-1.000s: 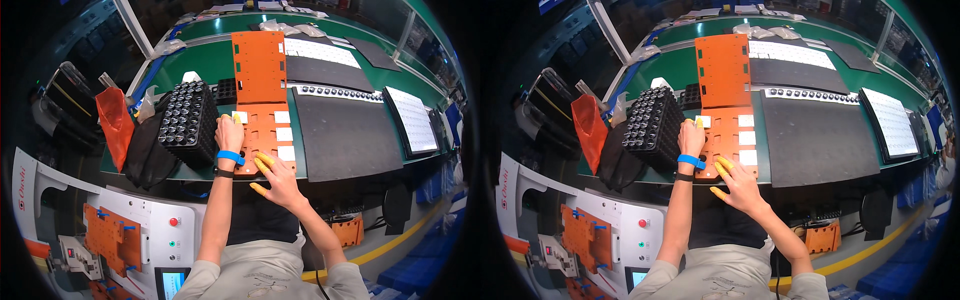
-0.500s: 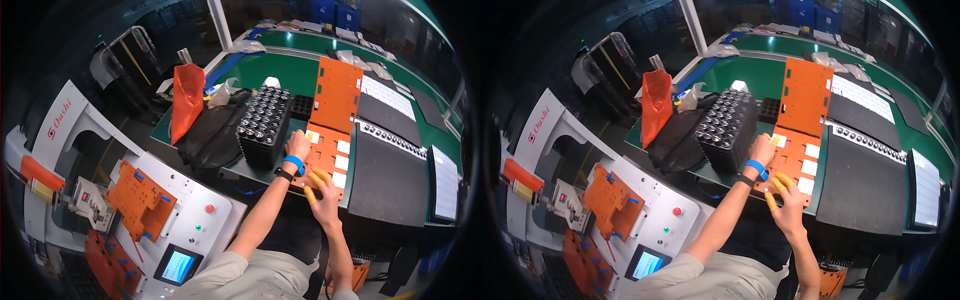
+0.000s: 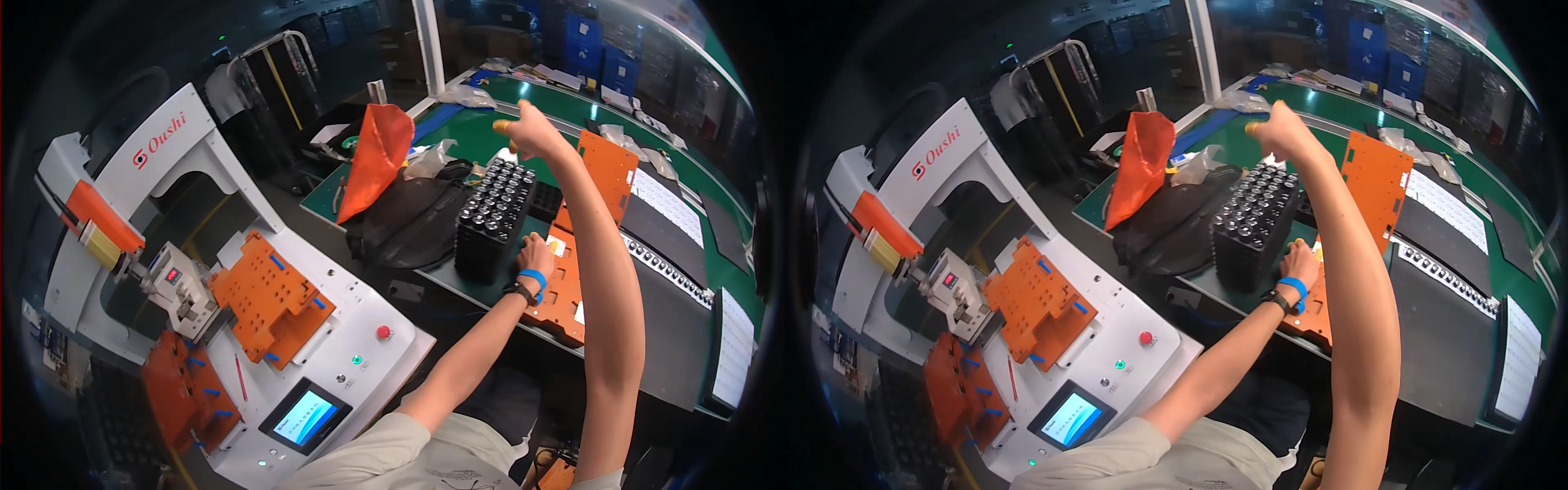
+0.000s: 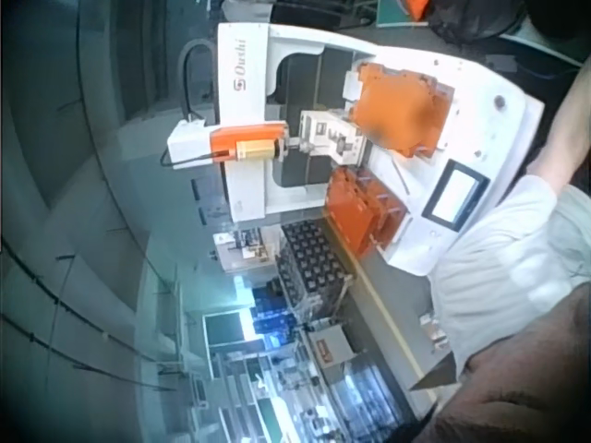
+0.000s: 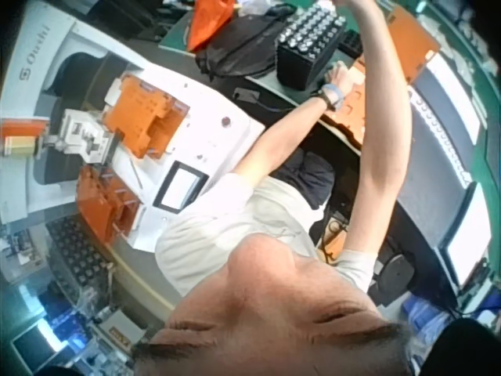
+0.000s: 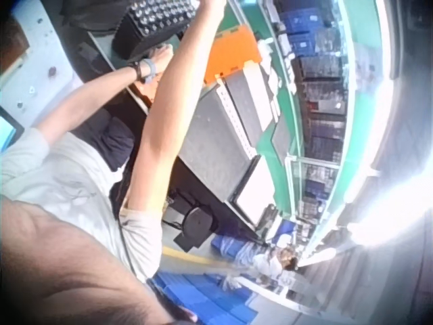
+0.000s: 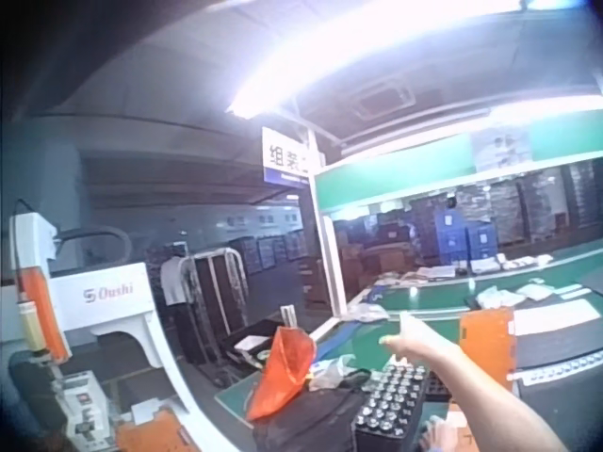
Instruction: The person places small white rectangular components onto an orange fixture, then picks up cylindrical cells from a black tray and inserts them into the fixture. The person handles the components one at a time and places the assembled fixture into a machine at the end.
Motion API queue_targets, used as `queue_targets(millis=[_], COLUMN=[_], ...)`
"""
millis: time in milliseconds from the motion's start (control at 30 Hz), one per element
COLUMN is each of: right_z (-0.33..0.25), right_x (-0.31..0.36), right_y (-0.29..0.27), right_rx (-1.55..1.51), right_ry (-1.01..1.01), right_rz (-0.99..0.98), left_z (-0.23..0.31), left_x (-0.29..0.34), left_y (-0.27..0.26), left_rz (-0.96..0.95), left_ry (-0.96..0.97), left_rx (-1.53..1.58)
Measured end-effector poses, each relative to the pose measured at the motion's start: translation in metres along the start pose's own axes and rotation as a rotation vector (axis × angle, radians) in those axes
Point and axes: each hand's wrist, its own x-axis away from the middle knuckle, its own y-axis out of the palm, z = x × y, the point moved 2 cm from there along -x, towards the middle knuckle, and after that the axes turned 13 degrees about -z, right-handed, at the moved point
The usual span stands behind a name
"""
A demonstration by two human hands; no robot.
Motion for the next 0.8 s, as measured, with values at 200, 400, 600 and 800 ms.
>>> queue_targets(millis=[200,400,600,800], right_z=[-0.002,0.017,0.032,0.087], right_x=[-0.009,-0.005,0.027,0.027], right_y=[0.014,0.019,0.028,0.014], right_rx=[0.087,0.288,0.374,0.278], right_ry=[0.038,0.046,0.011,0.081], right_rz=[-0.092,0.027,0.147,0.11], left_z=[0.009,0.021,0.008,-0.007], left_x=[0.008,0.06,0.139,0.184], left_y=[-0.006,-0.029,-0.021,-0.039], left_rz=[0.014,0.117,-0.289,-0.746], left_ry=[0.003,0.222,0.306,0.086], left_rx=[0.004,0.131,1.004,1.819])
